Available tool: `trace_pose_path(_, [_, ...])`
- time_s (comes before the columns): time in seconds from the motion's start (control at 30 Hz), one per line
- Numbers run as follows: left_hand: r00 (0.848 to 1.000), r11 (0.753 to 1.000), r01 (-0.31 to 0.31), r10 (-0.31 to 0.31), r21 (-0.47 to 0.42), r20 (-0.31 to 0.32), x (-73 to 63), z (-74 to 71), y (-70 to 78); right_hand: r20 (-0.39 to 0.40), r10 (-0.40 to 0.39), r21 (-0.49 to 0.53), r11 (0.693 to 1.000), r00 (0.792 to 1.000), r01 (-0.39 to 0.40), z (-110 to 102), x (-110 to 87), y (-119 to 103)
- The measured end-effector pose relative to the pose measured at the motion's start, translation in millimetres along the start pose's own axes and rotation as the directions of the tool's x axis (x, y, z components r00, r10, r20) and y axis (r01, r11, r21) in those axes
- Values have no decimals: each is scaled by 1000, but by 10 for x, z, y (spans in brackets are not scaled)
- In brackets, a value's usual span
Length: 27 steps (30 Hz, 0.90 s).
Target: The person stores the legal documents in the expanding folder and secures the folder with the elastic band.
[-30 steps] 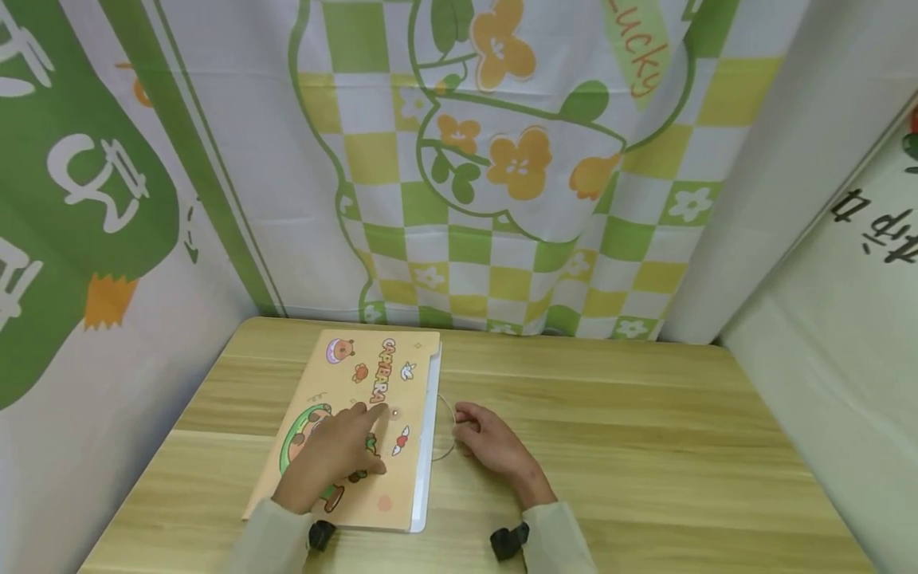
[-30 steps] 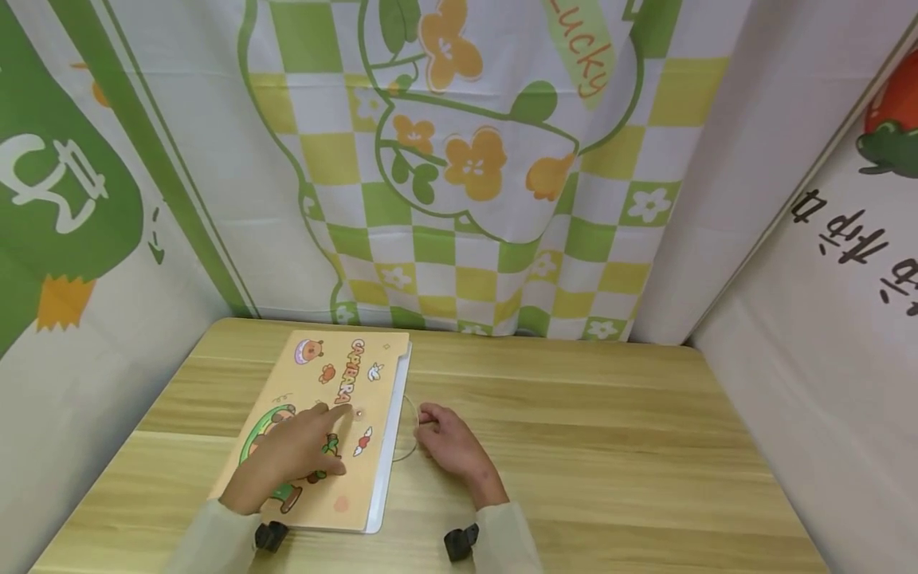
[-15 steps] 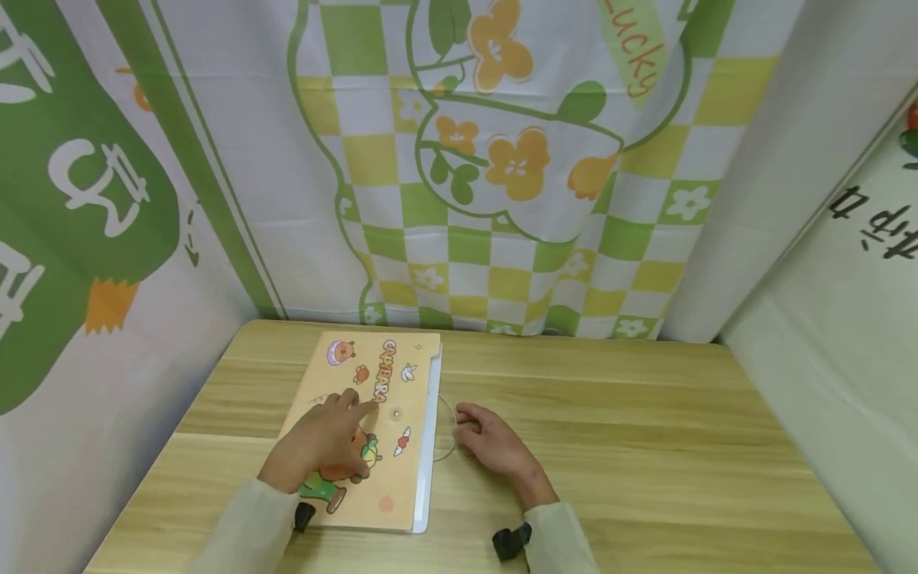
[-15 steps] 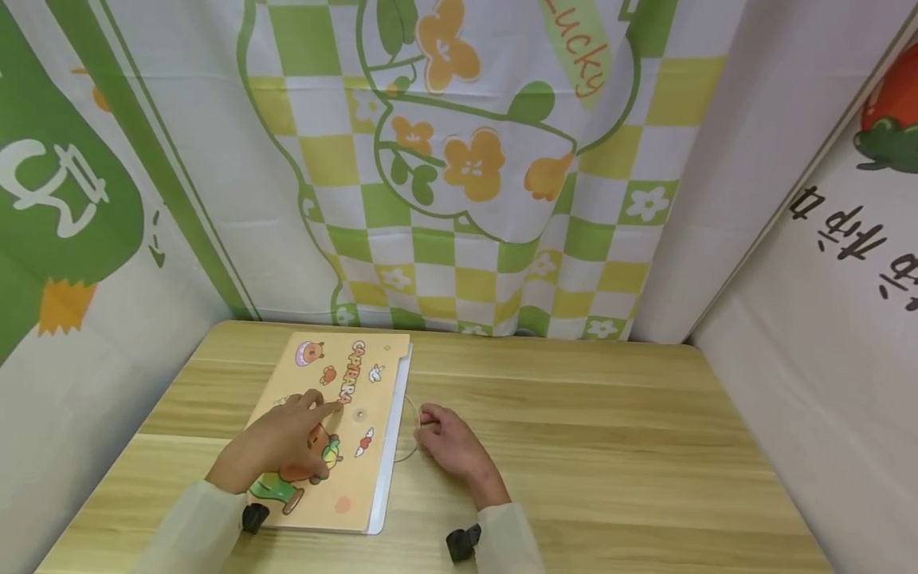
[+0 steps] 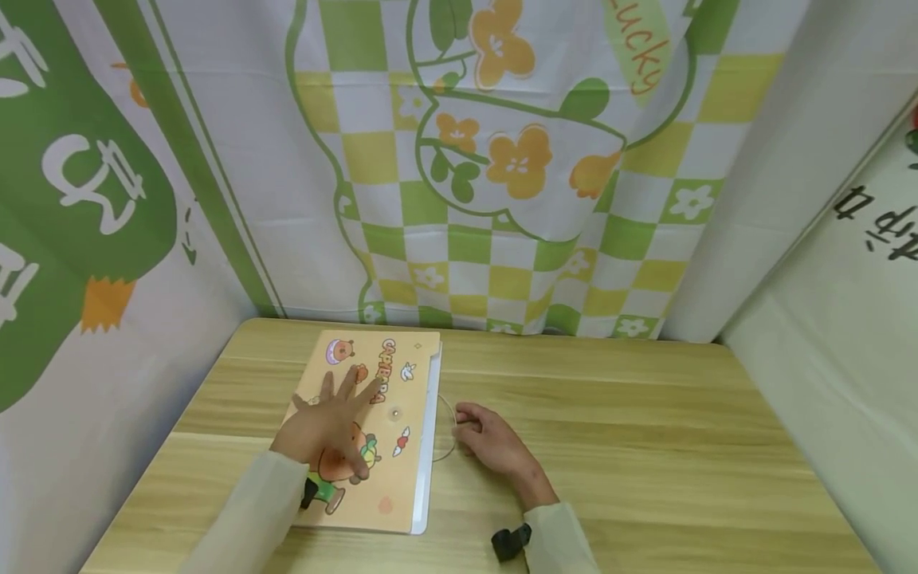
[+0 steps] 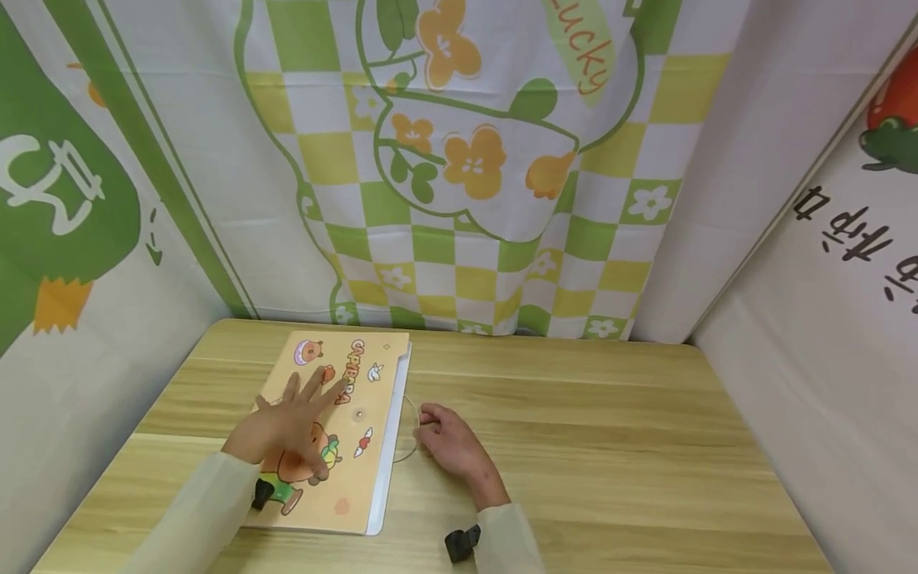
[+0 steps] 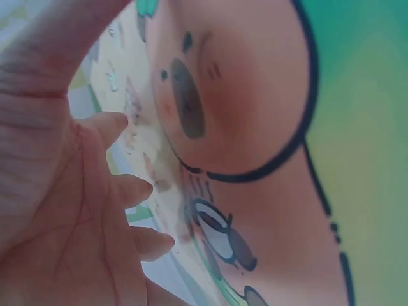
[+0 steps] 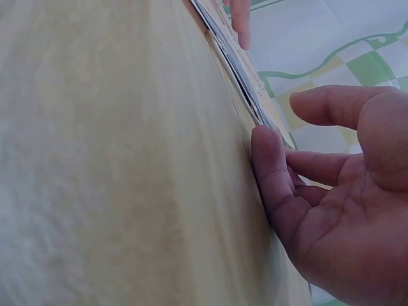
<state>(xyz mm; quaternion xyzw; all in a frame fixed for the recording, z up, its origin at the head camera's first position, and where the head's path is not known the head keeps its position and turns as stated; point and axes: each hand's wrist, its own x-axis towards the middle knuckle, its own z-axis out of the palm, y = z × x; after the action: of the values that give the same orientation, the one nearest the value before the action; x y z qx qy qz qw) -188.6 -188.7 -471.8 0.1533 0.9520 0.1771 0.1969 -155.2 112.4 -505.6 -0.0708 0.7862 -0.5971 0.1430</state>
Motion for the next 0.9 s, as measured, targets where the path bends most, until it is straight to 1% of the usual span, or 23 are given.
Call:
trace_pose_path(0.13, [998,999,36,-37,25,43,33,-13,-22,-1,-1,-14,1000,1000,1,3,23,15])
trace_pose_path(0.2, [997,999,43,-45,29,60,61,-3,-56,-2,0,-22,1000,1000,0,5,27,13])
trace_pose_path(0.3, [995,998,51,-53,20,83,78,-8,-67,-10,0,-37,999,1000,-1,15,26,10])
trace_pose_path(0.4, [993,998,57,-59,22,100,94,-4,-62,-19,-2,-56,998,1000,1,20,18,-1])
trace_pose_path(0.47, [992,998,65,-67,22,110,82,-26,-57,-16,-9,-67,998,1000,8,39,29,-15])
trace_pose_path(0.6, [988,996,86,-88,27,127,112,-34,-77,-15,-13,-50,999,1000,13,48,63,-47])
trace_pose_path(0.7, [982,994,105,-109,37,157,161,-7,-102,1,17,-4,1000,1000,-17,36,85,-57])
trace_pose_path(0.73, [980,993,108,-114,45,165,176,1,-102,2,22,-5,1000,1000,-22,30,90,-57])
trace_pose_path(0.8, [976,992,107,-118,66,182,249,70,-170,22,39,15,999,999,-39,18,103,-57])
trace_pose_path(0.9, [973,990,112,-126,83,193,298,121,-216,41,33,-3,999,999,-33,-5,126,-60])
